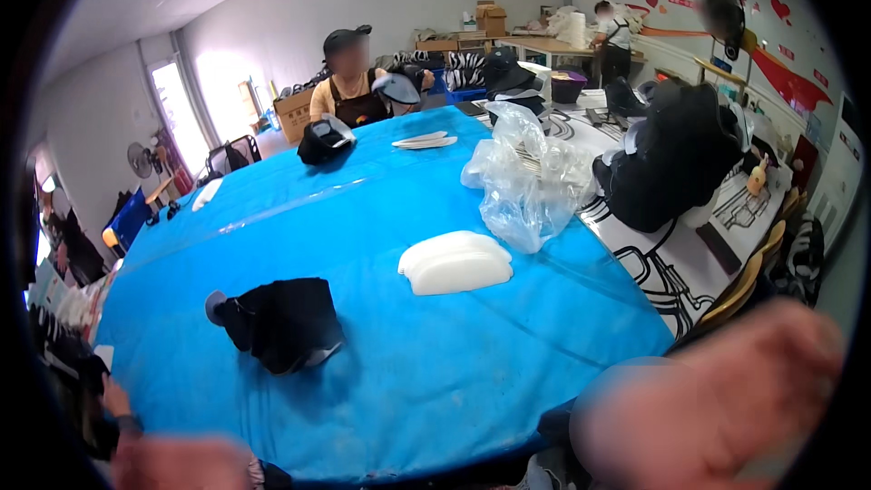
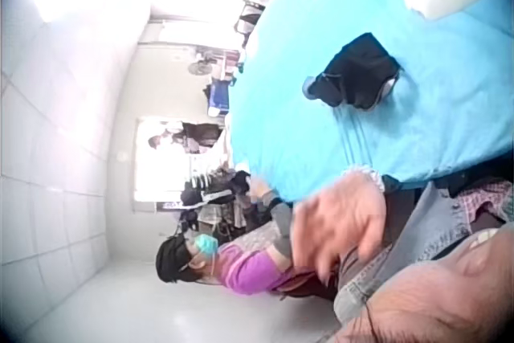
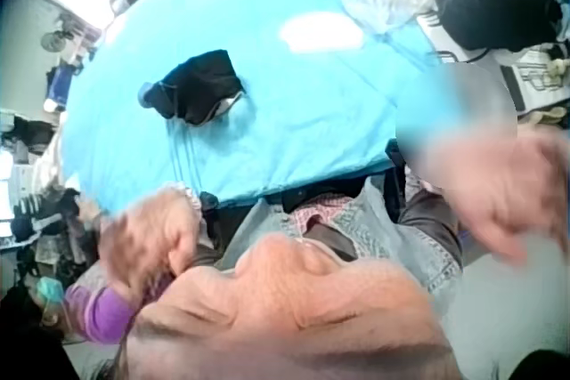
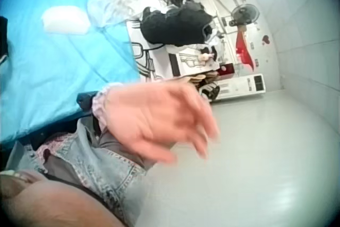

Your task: Inserting foam padding and interior components into a helmet shell.

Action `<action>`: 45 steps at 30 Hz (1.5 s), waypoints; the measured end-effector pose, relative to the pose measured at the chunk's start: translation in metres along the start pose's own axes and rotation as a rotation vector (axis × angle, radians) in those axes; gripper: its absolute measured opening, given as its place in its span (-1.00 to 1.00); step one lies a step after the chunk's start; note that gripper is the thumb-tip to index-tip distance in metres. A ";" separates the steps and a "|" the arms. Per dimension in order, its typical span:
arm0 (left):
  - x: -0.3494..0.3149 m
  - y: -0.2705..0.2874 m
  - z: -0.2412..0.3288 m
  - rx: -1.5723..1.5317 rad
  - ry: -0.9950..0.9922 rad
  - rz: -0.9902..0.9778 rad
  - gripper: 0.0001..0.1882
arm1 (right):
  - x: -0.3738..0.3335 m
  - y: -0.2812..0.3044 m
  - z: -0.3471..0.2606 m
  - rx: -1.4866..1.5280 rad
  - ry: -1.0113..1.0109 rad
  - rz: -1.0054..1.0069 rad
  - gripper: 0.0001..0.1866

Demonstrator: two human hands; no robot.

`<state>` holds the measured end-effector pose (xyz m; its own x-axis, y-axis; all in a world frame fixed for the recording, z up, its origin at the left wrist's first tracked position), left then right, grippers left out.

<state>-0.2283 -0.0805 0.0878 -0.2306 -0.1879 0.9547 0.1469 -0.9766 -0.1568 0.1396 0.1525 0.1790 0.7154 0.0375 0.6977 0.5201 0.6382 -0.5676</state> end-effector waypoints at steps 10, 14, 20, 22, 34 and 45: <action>-0.065 -0.115 -0.021 0.372 -0.110 -1.151 0.01 | -0.194 0.024 0.078 -0.259 -1.031 -0.958 -0.83; -0.054 -0.127 -0.017 0.417 -0.124 -1.101 -0.01 | -0.252 0.044 0.071 -0.245 -1.258 -1.110 -0.78; -0.049 -0.147 -0.006 0.199 -0.124 -0.952 -0.64 | -0.337 0.044 0.057 -0.049 -2.005 -0.913 -0.41; -0.043 -0.149 0.012 0.109 -0.164 -0.912 -0.77 | -0.346 0.035 0.057 0.184 -2.313 -0.634 -0.25; -0.079 -0.157 0.014 -0.303 0.223 -0.653 -0.84 | -0.316 0.037 0.073 -0.120 -1.705 -0.654 -0.11; -0.137 -0.137 -0.030 -0.277 0.480 -0.385 -0.23 | -0.346 0.039 0.046 0.096 -2.053 -0.802 0.09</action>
<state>-0.2457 0.0754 -0.0293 -0.6287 0.2162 0.7470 -0.2688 -0.9618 0.0521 -0.1089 0.1996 -0.0649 -0.9458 0.3065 0.1072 0.3044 0.9519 -0.0366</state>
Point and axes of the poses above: each hand's wrist, its own x-axis towards the middle knuckle, its own y-axis out of the back of the hand, z = x × y, the point moved 4 cm from there along x, towards the middle knuckle, and after that the axes turned 1 degree about z, right-handed, at the moved point
